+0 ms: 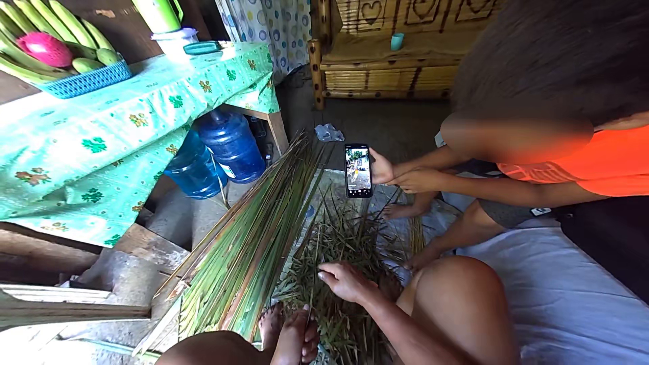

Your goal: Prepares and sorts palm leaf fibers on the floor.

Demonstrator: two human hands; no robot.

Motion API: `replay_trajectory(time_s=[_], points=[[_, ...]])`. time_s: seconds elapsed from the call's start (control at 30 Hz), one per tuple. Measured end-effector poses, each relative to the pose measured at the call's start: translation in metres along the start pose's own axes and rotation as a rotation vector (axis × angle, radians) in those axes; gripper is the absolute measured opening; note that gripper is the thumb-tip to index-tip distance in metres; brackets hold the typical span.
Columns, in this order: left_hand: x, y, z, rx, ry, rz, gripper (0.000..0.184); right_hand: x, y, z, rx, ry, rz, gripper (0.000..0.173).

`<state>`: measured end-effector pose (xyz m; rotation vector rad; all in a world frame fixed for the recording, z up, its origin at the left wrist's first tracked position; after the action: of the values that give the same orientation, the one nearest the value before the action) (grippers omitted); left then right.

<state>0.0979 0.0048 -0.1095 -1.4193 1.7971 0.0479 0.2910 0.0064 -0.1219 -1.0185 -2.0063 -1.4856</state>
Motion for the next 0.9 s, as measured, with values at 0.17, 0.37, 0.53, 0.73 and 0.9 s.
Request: replay_trajectory(time_s=[0.17, 0.37, 0.53, 0.73, 0.9], points=[[0.005, 0.001, -0.004, 0.021, 0.019, 0.021, 0.038, -0.016, 0.018, 0.005, -0.127, -0.166, 0.067, 0.041], [0.004, 0.005, 0.003, -0.045, 0.032, 0.015, 0.039, -0.004, 0.012, -0.004, 0.033, -0.147, 0.346, 0.036], [0.004, 0.004, 0.007, -0.054, 0.002, 0.076, 0.038, 0.019, -0.014, -0.020, 0.305, -0.226, 0.528, 0.033], [0.005, 0.007, 0.006, -0.032, 0.020, 0.086, 0.040, 0.011, -0.006, -0.013, 0.167, -0.267, 0.655, 0.033], [0.006, 0.007, 0.005, -0.038, 0.006, 0.039, 0.042, 0.008, -0.003, -0.012, 0.145, -0.168, 0.520, 0.032]])
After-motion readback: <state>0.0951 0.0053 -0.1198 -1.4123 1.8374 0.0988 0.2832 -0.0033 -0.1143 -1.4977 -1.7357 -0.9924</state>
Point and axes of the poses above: each hand's wrist, its own z-axis towards the middle knuckle, its own y-axis out of the back of the hand, x = y × z, the point moved 3 cm from there along z, towards the middle knuckle, and after that the axes turned 2 degrees about -y, right-handed, at the moved point
